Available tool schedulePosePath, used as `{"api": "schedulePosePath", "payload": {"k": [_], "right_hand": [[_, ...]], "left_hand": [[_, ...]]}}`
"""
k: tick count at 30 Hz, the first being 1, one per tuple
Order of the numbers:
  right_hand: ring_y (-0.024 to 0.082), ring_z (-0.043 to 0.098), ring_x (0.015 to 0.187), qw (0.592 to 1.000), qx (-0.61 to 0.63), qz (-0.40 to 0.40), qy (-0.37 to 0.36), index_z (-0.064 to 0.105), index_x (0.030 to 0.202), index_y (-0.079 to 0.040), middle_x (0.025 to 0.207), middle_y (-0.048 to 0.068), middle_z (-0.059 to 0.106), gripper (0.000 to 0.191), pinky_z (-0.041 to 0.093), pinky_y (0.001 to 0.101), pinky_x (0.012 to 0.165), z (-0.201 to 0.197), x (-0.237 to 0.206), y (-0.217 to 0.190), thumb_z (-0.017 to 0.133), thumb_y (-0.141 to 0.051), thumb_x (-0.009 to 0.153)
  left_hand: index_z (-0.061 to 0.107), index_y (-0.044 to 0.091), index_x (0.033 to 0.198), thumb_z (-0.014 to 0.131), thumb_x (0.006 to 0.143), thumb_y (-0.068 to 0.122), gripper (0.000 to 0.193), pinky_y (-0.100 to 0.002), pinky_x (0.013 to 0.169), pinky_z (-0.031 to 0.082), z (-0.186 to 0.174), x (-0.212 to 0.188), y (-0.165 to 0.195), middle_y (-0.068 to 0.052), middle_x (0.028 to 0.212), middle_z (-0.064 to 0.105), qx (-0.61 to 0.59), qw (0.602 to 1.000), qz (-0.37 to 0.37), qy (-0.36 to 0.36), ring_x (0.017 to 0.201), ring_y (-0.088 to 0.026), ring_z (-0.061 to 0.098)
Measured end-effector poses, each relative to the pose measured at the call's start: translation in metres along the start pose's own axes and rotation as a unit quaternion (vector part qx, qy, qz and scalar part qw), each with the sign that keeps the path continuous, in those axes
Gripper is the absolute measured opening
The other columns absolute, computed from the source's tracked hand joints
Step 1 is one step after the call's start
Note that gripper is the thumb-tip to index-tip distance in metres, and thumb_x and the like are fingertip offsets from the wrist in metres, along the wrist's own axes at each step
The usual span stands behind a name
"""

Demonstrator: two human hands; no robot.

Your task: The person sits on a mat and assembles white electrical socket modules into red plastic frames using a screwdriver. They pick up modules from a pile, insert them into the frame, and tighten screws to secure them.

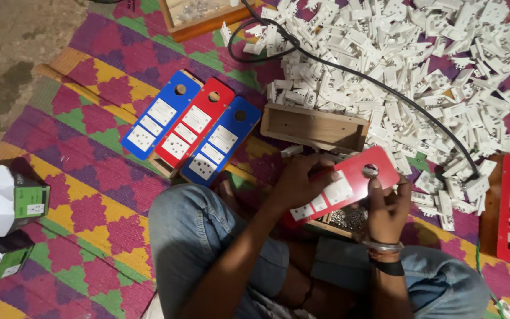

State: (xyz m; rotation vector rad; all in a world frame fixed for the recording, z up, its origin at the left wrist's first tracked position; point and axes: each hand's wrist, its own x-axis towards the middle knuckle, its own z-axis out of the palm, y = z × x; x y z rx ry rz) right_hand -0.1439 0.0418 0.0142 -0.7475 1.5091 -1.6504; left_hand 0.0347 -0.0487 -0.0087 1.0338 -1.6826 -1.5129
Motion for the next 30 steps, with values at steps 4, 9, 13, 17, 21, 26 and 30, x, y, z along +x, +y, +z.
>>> {"api": "schedulePosePath", "payload": {"k": [4, 9, 13, 17, 21, 26, 30], "right_hand": [[0.015, 0.064, 0.070, 0.997, 0.071, 0.019, 0.029, 0.050, 0.136, -0.005, 0.099, 0.009, 0.068, 0.030, 0.057, 0.0309, 0.058, -0.007, 0.008, 0.007, 0.061, -0.013, 0.109], [0.024, 0.072, 0.073, 0.990, 0.080, 0.114, -0.007, 0.061, 0.130, -0.007, 0.100, 0.013, 0.073, 0.037, 0.060, 0.0356, 0.064, -0.002, 0.004, 0.020, 0.055, -0.036, 0.108], [0.034, 0.072, 0.095, 0.848, -0.457, -0.203, -0.175, 0.072, 0.105, -0.009, 0.111, 0.014, 0.072, 0.021, 0.058, 0.0417, 0.081, 0.020, -0.010, 0.028, 0.073, -0.025, 0.091], [0.038, 0.064, 0.103, 0.749, -0.565, -0.241, -0.247, 0.075, 0.094, -0.008, 0.112, 0.015, 0.068, 0.029, 0.056, 0.0466, 0.079, 0.040, -0.026, 0.040, 0.081, -0.026, 0.072], [0.032, 0.066, 0.106, 0.711, -0.624, -0.157, -0.283, 0.076, 0.088, -0.012, 0.108, 0.010, 0.069, 0.018, 0.057, 0.0446, 0.086, 0.040, -0.032, 0.049, 0.079, -0.014, 0.071], [0.038, 0.068, 0.094, 0.820, -0.490, -0.199, -0.220, 0.075, 0.088, -0.006, 0.111, 0.017, 0.071, 0.018, 0.057, 0.0449, 0.076, 0.030, -0.027, 0.052, 0.076, -0.004, 0.070], [0.032, 0.072, 0.071, 0.870, -0.439, -0.071, -0.212, 0.076, 0.086, -0.003, 0.081, 0.015, 0.075, 0.014, 0.056, 0.0400, 0.066, 0.024, -0.025, 0.045, 0.084, -0.012, 0.079]], "left_hand": [[0.055, 0.001, 0.131, 0.089, 0.061, 0.044, 0.089, -0.057, 0.095, 0.046, -0.008, -0.018, 0.033, -0.023, 0.121, 0.056, 0.346, 0.932, 0.103, 0.021, 0.116, -0.043, 0.054], [0.050, 0.006, 0.137, 0.085, 0.065, 0.048, 0.090, -0.062, 0.096, 0.044, -0.025, -0.013, 0.054, -0.017, 0.124, 0.056, 0.458, 0.885, 0.014, 0.079, 0.117, -0.039, 0.055], [0.047, 0.000, 0.134, 0.085, 0.060, 0.046, 0.095, -0.064, 0.089, 0.044, -0.039, -0.006, 0.058, -0.018, 0.122, 0.055, 0.435, 0.891, -0.020, 0.129, 0.116, -0.039, 0.055], [0.049, 0.000, 0.138, 0.083, 0.061, 0.045, 0.096, -0.062, 0.088, 0.047, -0.027, -0.008, 0.058, -0.018, 0.123, 0.055, 0.433, 0.893, -0.006, 0.123, 0.116, -0.038, 0.056], [0.052, 0.001, 0.137, 0.083, 0.055, 0.047, 0.099, -0.064, 0.089, 0.046, -0.014, -0.008, 0.051, -0.019, 0.124, 0.056, 0.467, 0.870, 0.058, 0.148, 0.111, -0.038, 0.056], [0.052, 0.003, 0.140, 0.081, 0.063, 0.046, 0.093, -0.061, 0.092, 0.046, -0.012, -0.009, 0.045, -0.015, 0.118, 0.057, 0.462, 0.876, 0.024, 0.136, 0.112, -0.036, 0.057], [0.051, 0.002, 0.141, 0.079, 0.064, 0.047, 0.094, -0.059, 0.092, 0.046, -0.014, -0.009, 0.046, -0.015, 0.118, 0.057, 0.467, 0.874, 0.022, 0.131, 0.112, -0.035, 0.057]]}}
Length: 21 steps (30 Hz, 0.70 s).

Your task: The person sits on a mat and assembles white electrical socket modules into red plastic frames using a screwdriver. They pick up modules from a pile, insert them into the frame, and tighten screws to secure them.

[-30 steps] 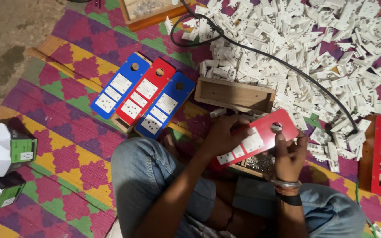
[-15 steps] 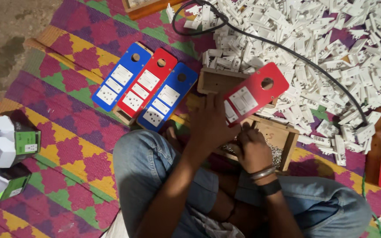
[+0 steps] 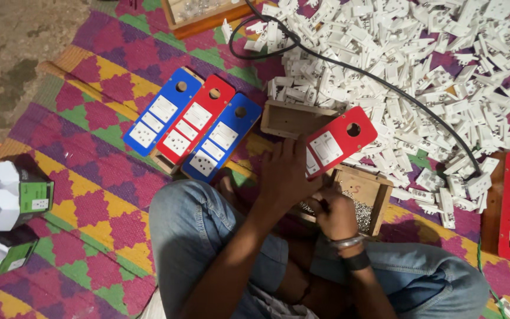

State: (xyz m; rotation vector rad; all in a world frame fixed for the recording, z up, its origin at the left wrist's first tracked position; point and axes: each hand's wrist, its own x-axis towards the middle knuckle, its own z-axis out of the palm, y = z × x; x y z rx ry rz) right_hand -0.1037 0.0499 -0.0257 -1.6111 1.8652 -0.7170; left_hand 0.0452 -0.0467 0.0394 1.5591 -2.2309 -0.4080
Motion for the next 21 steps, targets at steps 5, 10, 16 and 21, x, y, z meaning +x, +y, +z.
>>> {"api": "schedulePosePath", "payload": {"k": [5, 10, 16, 21], "right_hand": [[0.014, 0.073, 0.069, 0.921, 0.375, 0.102, 0.014, 0.075, 0.102, -0.001, 0.087, 0.006, 0.079, 0.014, 0.061, 0.0280, 0.063, -0.048, 0.003, 0.006, 0.071, -0.003, 0.088], [0.011, 0.066, 0.070, 0.913, 0.377, 0.127, 0.093, 0.075, 0.108, 0.002, 0.085, 0.008, 0.073, 0.014, 0.051, 0.0255, 0.063, -0.077, 0.008, 0.008, 0.070, -0.005, 0.098], [0.008, 0.061, 0.074, 0.965, 0.230, 0.016, 0.128, 0.075, 0.107, 0.000, 0.093, 0.003, 0.067, 0.011, 0.051, 0.0230, 0.067, -0.070, 0.018, 0.005, 0.072, -0.003, 0.097], [0.011, 0.055, 0.070, 0.980, 0.127, 0.012, 0.154, 0.078, 0.106, -0.001, 0.087, 0.005, 0.059, 0.012, 0.046, 0.0253, 0.063, -0.061, 0.018, 0.008, 0.078, -0.003, 0.094]], "left_hand": [[0.051, 0.002, 0.139, 0.082, 0.062, 0.044, 0.094, -0.058, 0.094, 0.044, 0.001, -0.001, 0.003, -0.015, 0.121, 0.057, 0.014, 0.998, 0.065, -0.011, 0.115, -0.034, 0.056], [0.045, 0.001, 0.149, 0.086, 0.064, 0.042, 0.103, -0.056, 0.102, 0.042, 0.009, -0.012, 0.018, -0.015, 0.123, 0.057, 0.006, 0.989, 0.133, -0.068, 0.118, -0.036, 0.053], [0.047, 0.003, 0.145, 0.089, 0.054, 0.043, 0.108, -0.063, 0.107, 0.037, 0.013, -0.018, 0.029, -0.013, 0.124, 0.058, 0.034, 0.984, 0.160, -0.073, 0.119, -0.032, 0.055], [0.048, 0.002, 0.145, 0.089, 0.055, 0.041, 0.106, -0.059, 0.103, 0.042, 0.011, -0.018, 0.031, -0.010, 0.124, 0.059, 0.029, 0.982, 0.172, -0.073, 0.115, -0.028, 0.056]]}}
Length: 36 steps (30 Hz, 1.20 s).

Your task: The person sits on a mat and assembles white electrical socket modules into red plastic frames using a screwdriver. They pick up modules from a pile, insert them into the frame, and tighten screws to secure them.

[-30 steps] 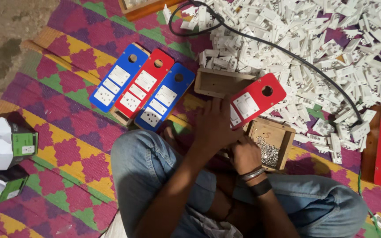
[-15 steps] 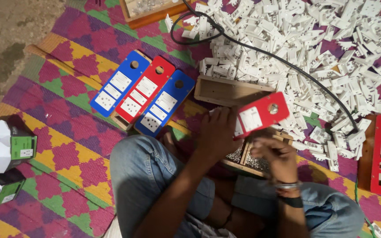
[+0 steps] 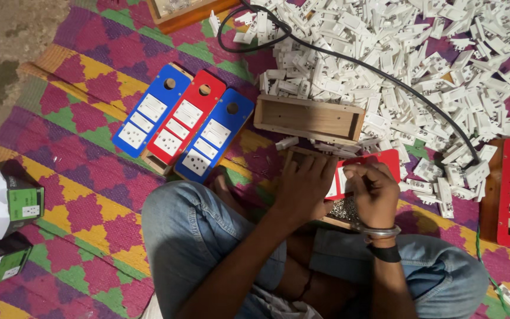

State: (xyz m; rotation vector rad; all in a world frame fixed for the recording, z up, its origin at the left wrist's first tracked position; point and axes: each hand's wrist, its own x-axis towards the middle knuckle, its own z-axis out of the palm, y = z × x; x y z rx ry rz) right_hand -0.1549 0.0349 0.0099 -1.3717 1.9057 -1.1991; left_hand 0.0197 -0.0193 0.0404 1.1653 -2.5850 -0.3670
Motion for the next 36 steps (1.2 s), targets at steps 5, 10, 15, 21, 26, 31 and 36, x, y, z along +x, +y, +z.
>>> {"api": "schedulePosePath", "payload": {"k": [5, 10, 15, 21, 26, 31, 36], "right_hand": [[0.008, 0.064, 0.076, 0.998, 0.064, 0.018, 0.012, 0.067, 0.092, 0.002, 0.093, 0.003, 0.066, 0.015, 0.051, 0.0223, 0.065, 0.004, 0.002, 0.006, 0.081, -0.004, 0.092], [0.007, 0.063, 0.072, 0.981, 0.147, 0.127, -0.016, 0.070, 0.094, -0.001, 0.086, 0.002, 0.070, 0.012, 0.051, 0.0220, 0.061, -0.001, 0.002, 0.016, 0.081, -0.004, 0.088], [0.008, 0.062, 0.074, 0.960, 0.228, 0.068, 0.149, 0.066, 0.106, -0.002, 0.092, 0.004, 0.069, 0.017, 0.048, 0.0221, 0.063, -0.016, -0.005, 0.026, 0.078, -0.003, 0.094], [0.018, 0.067, 0.057, 0.901, 0.319, 0.270, 0.116, 0.061, 0.104, -0.009, 0.076, 0.009, 0.069, 0.017, 0.052, 0.0295, 0.049, -0.015, -0.006, 0.026, 0.065, -0.026, 0.100], [0.015, 0.067, 0.064, 0.919, 0.311, 0.236, 0.054, 0.065, 0.102, -0.004, 0.084, 0.006, 0.072, 0.024, 0.055, 0.0284, 0.056, -0.009, -0.007, 0.019, 0.058, -0.026, 0.105], [0.014, 0.066, 0.063, 0.929, 0.303, 0.210, 0.033, 0.062, 0.100, -0.002, 0.080, 0.008, 0.070, 0.025, 0.053, 0.0272, 0.055, -0.007, -0.010, 0.009, 0.059, -0.025, 0.108], [0.013, 0.065, 0.061, 0.939, 0.281, 0.196, 0.031, 0.062, 0.101, -0.002, 0.079, 0.007, 0.070, 0.022, 0.052, 0.0266, 0.053, -0.003, -0.011, -0.003, 0.059, -0.023, 0.107]], "left_hand": [[0.053, 0.003, 0.139, 0.089, 0.057, 0.043, 0.098, -0.051, 0.093, 0.047, 0.001, -0.005, 0.001, -0.009, 0.118, 0.059, 0.009, 1.000, 0.015, 0.008, 0.113, -0.026, 0.057], [0.053, 0.003, 0.138, 0.089, 0.058, 0.043, 0.096, -0.049, 0.085, 0.047, 0.001, -0.005, 0.007, -0.010, 0.119, 0.059, -0.015, 1.000, 0.015, 0.012, 0.115, -0.027, 0.057], [0.053, 0.000, 0.131, 0.088, 0.053, 0.045, 0.096, -0.061, 0.108, 0.037, -0.005, 0.003, 0.006, -0.016, 0.119, 0.060, -0.039, 0.995, -0.012, 0.088, 0.116, -0.034, 0.056], [0.051, -0.004, 0.137, 0.088, 0.064, 0.046, 0.095, -0.056, 0.117, 0.035, -0.002, 0.001, -0.002, -0.021, 0.122, 0.058, -0.118, 0.991, -0.028, 0.065, 0.121, -0.042, 0.055], [0.064, 0.002, 0.124, 0.087, 0.069, 0.044, 0.073, -0.056, 0.110, 0.037, 0.021, 0.002, -0.021, -0.019, 0.119, 0.065, -0.192, 0.980, -0.031, 0.046, 0.116, -0.037, 0.059], [0.077, 0.003, 0.102, 0.074, 0.091, 0.036, 0.034, -0.035, 0.077, 0.056, 0.049, 0.011, -0.038, -0.008, 0.089, 0.074, -0.509, 0.830, -0.224, -0.038, 0.083, -0.016, 0.069], [0.078, 0.002, 0.098, 0.078, 0.087, 0.032, 0.032, -0.031, 0.064, 0.056, 0.049, 0.007, -0.040, -0.009, 0.078, 0.076, -0.520, 0.812, -0.262, -0.046, 0.069, -0.012, 0.069]]}}
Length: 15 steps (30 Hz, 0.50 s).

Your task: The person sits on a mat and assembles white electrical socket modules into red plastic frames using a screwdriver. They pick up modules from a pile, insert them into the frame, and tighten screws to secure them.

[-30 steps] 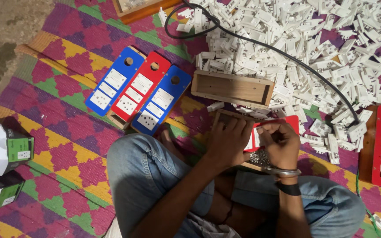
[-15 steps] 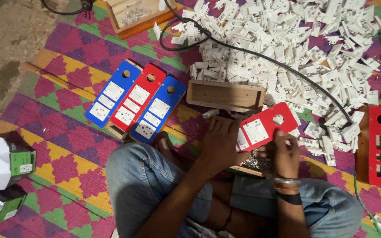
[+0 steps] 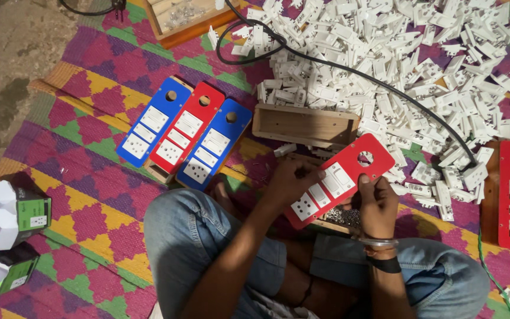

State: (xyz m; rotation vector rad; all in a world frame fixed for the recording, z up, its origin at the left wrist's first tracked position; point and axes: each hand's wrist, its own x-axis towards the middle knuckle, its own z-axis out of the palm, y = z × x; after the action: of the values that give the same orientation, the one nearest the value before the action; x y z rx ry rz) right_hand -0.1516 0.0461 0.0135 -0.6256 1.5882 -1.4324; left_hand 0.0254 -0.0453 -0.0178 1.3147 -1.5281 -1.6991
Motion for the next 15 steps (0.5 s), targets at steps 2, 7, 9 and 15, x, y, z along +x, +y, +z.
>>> {"api": "schedulePosePath", "payload": {"k": [2, 7, 9, 15], "right_hand": [[0.013, 0.065, 0.061, 1.000, -0.013, -0.013, -0.002, 0.062, 0.101, -0.002, 0.079, 0.007, 0.070, 0.021, 0.052, 0.0264, 0.053, 0.0022, -0.0025, -0.0030, 0.059, -0.022, 0.107], [0.013, 0.065, 0.060, 0.999, -0.016, -0.034, -0.009, 0.060, 0.102, -0.001, 0.076, 0.008, 0.069, 0.018, 0.051, 0.0268, 0.052, 0.0049, -0.0061, -0.0080, 0.058, -0.018, 0.107], [0.013, 0.064, 0.059, 0.998, -0.017, -0.051, -0.021, 0.060, 0.102, -0.001, 0.075, 0.009, 0.069, 0.017, 0.051, 0.0269, 0.052, 0.0054, -0.0068, -0.0091, 0.059, -0.017, 0.107], [0.013, 0.062, 0.059, 0.997, -0.008, -0.074, -0.036, 0.059, 0.102, -0.001, 0.075, 0.008, 0.067, 0.017, 0.050, 0.0263, 0.054, 0.0084, -0.0110, -0.0110, 0.058, -0.017, 0.109]], "left_hand": [[0.079, 0.002, 0.096, 0.079, 0.086, 0.033, 0.032, -0.031, 0.062, 0.055, -0.0007, -0.0015, 0.0038, -0.009, 0.075, 0.075, 0.050, 0.998, 0.012, 0.021, 0.065, -0.013, 0.070], [0.080, 0.004, 0.094, 0.076, 0.087, 0.036, 0.033, -0.033, 0.061, 0.056, -0.0009, -0.0045, 0.0113, -0.009, 0.074, 0.075, 0.067, 0.997, 0.003, 0.043, 0.064, -0.015, 0.071], [0.080, 0.005, 0.094, 0.079, 0.083, 0.036, 0.033, -0.034, 0.063, 0.055, -0.0005, -0.0054, 0.0115, -0.010, 0.074, 0.074, 0.088, 0.995, 0.007, 0.050, 0.065, -0.017, 0.071], [0.080, 0.004, 0.089, 0.082, 0.082, 0.036, 0.033, -0.035, 0.068, 0.056, 0.0010, -0.0041, 0.0063, -0.011, 0.079, 0.074, 0.116, 0.986, 0.076, 0.087, 0.073, -0.020, 0.071]]}}
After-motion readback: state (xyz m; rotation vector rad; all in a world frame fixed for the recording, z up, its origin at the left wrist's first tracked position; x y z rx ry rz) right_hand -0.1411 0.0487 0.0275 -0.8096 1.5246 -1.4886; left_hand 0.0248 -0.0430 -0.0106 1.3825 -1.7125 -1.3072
